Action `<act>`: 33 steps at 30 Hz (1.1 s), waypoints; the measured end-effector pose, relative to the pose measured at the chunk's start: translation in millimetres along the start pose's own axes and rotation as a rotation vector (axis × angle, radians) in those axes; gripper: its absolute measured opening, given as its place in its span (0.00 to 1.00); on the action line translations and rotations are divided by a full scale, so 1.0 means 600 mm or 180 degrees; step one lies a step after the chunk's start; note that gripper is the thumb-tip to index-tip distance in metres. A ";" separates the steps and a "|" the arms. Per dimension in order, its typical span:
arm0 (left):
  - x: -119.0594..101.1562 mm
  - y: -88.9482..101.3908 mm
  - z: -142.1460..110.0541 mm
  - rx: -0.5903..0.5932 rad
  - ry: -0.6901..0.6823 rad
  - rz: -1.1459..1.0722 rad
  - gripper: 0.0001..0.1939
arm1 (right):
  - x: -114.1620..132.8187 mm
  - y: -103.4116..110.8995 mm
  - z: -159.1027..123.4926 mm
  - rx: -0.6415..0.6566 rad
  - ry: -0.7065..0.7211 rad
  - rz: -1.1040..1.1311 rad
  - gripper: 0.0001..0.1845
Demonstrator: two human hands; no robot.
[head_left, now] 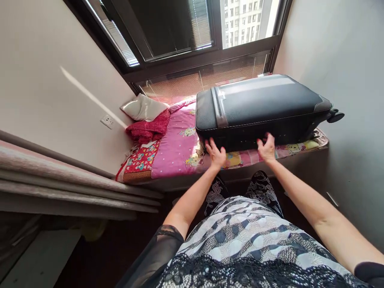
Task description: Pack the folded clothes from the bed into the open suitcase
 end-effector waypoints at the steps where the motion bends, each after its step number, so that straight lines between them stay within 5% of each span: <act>1: -0.013 -0.017 -0.021 0.0125 -0.0236 0.0081 0.41 | 0.011 -0.031 -0.014 0.0076 0.0107 0.0156 0.33; 5: -0.079 -0.059 -0.032 0.0472 -0.0938 -0.0007 0.29 | 0.064 -0.097 -0.022 0.0246 0.0338 0.0629 0.25; 9: -0.120 -0.093 0.024 0.1098 -0.0554 0.0004 0.17 | 0.102 -0.114 0.002 0.0495 0.0285 0.0541 0.12; 13: -0.152 -0.112 0.051 0.1321 -0.0376 0.0021 0.20 | 0.114 -0.112 0.008 0.0457 0.0396 0.0358 0.10; 26: -0.157 -0.090 0.038 0.0961 -0.0581 0.1121 0.16 | 0.127 -0.095 -0.011 0.0613 0.0374 -0.0976 0.20; 33: -0.138 -0.031 0.043 0.0962 -0.0626 0.1586 0.16 | 0.140 -0.070 -0.015 0.0666 0.0441 -0.1558 0.23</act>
Point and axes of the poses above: each hand's wrist, its own z-axis towards the middle knuckle, its own y-axis out of the back of the hand, x = y × z, the point moved 8 cm from there along z, towards the middle knuckle, and after that the axes turned 13 degrees about z, right-handed, at the moved point
